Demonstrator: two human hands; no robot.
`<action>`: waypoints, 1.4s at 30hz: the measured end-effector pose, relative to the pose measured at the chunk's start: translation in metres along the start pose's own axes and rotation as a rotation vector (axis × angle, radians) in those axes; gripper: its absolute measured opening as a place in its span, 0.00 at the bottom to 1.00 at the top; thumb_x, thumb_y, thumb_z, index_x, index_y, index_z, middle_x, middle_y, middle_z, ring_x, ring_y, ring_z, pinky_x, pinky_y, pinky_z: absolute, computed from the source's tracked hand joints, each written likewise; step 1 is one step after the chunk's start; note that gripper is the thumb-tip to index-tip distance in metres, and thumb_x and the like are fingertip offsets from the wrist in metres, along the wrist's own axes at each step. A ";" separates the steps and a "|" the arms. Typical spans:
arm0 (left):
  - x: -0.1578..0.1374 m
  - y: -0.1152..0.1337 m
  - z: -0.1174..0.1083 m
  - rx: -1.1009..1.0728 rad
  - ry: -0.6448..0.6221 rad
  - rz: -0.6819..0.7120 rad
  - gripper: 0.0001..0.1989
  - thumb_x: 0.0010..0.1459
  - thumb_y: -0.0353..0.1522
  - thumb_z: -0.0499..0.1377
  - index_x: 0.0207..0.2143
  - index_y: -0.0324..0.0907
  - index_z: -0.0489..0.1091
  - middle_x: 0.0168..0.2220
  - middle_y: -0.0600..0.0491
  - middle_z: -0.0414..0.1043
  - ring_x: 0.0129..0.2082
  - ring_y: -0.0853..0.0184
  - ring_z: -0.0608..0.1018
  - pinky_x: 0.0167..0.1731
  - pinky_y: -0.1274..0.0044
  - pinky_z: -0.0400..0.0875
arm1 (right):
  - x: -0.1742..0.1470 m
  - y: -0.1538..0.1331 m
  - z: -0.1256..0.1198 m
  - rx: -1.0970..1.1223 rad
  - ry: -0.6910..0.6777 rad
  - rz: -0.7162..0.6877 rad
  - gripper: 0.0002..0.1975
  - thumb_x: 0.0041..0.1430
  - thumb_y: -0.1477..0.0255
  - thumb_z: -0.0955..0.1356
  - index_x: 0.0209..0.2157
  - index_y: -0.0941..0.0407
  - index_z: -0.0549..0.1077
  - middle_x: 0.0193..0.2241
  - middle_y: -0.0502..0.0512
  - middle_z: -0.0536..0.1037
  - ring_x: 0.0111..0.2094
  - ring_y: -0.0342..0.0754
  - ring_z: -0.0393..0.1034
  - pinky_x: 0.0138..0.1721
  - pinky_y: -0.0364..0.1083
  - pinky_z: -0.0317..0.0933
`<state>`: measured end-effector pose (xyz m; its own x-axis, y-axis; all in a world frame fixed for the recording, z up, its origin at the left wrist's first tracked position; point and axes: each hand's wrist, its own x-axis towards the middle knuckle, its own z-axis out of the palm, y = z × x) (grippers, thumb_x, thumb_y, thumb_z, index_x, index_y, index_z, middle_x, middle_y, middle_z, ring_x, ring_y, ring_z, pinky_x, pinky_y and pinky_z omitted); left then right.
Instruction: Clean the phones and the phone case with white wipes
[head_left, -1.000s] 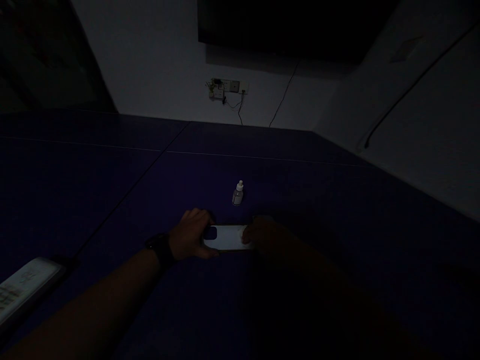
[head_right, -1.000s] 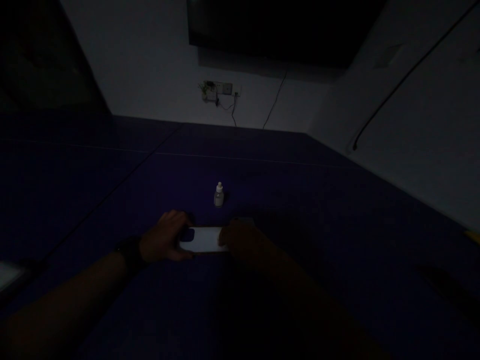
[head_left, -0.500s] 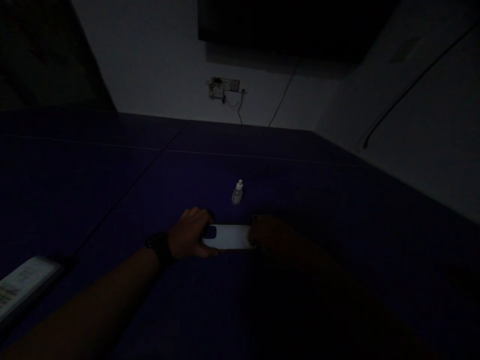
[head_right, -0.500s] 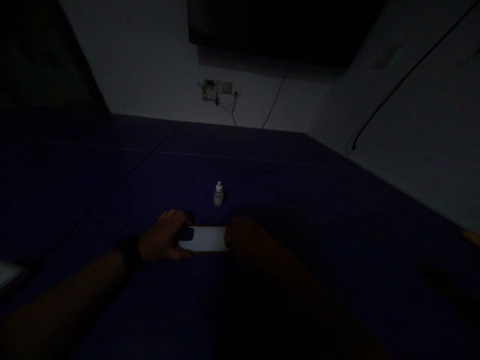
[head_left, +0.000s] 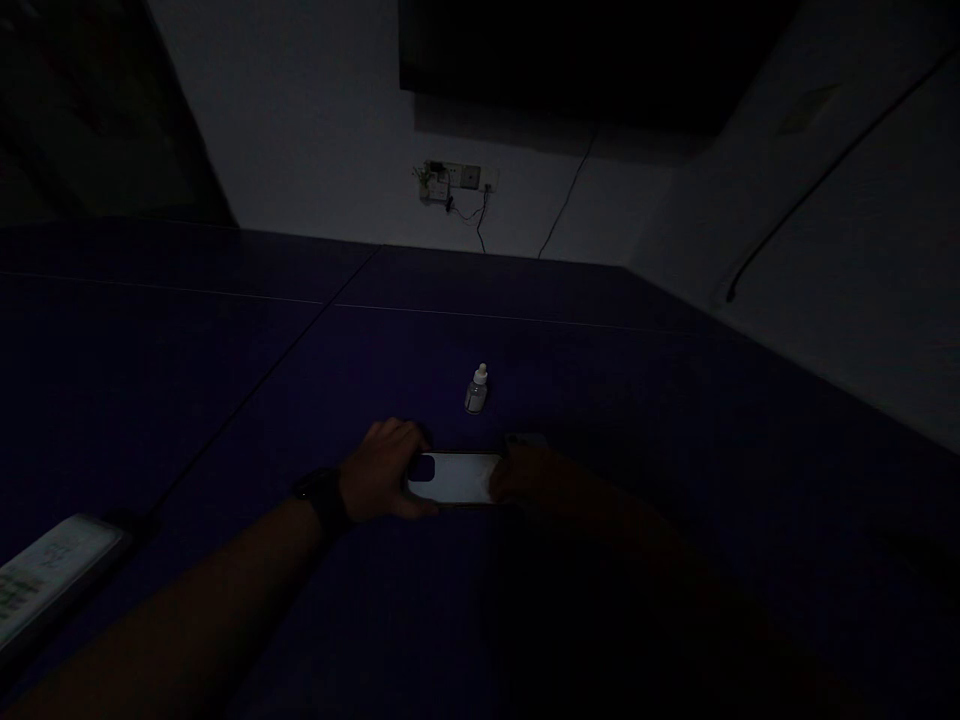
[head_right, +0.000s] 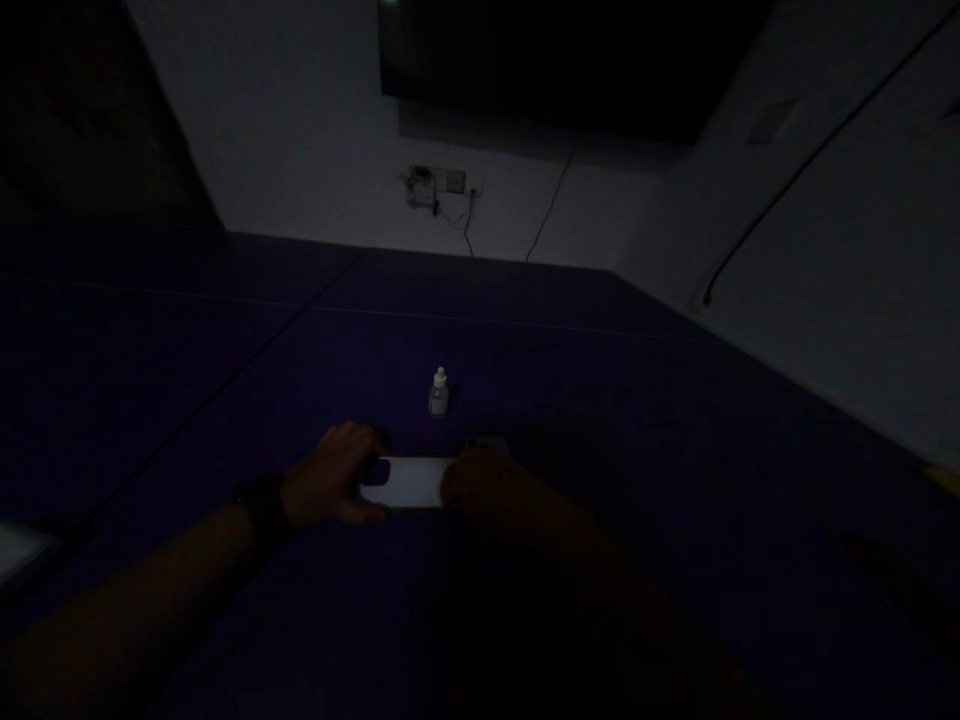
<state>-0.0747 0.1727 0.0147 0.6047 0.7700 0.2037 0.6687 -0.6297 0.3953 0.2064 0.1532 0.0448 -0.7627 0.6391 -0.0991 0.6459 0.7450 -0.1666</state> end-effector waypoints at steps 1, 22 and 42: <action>0.000 -0.001 0.001 0.003 -0.002 0.000 0.33 0.38 0.48 0.74 0.43 0.46 0.65 0.42 0.52 0.72 0.44 0.54 0.71 0.42 0.67 0.60 | 0.002 -0.001 0.002 0.026 0.005 -0.026 0.14 0.60 0.79 0.65 0.40 0.54 0.81 0.42 0.58 0.82 0.42 0.50 0.74 0.48 0.49 0.62; 0.001 0.001 0.000 0.022 -0.008 0.013 0.33 0.38 0.48 0.75 0.43 0.47 0.65 0.43 0.52 0.72 0.44 0.55 0.71 0.42 0.67 0.61 | 0.008 0.001 0.018 0.180 0.078 -0.105 0.18 0.60 0.81 0.63 0.45 0.54 0.80 0.48 0.59 0.82 0.49 0.51 0.74 0.54 0.52 0.63; 0.001 0.004 0.000 0.075 -0.029 0.010 0.32 0.41 0.49 0.72 0.43 0.45 0.65 0.44 0.51 0.71 0.44 0.54 0.70 0.42 0.67 0.60 | 0.043 -0.041 0.021 0.245 0.173 -0.269 0.17 0.66 0.81 0.60 0.48 0.56 0.76 0.52 0.57 0.80 0.50 0.49 0.73 0.53 0.51 0.62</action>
<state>-0.0720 0.1710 0.0167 0.6231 0.7610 0.1805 0.6924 -0.6441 0.3251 0.1466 0.1461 0.0271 -0.8734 0.4657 0.1427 0.3811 0.8359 -0.3951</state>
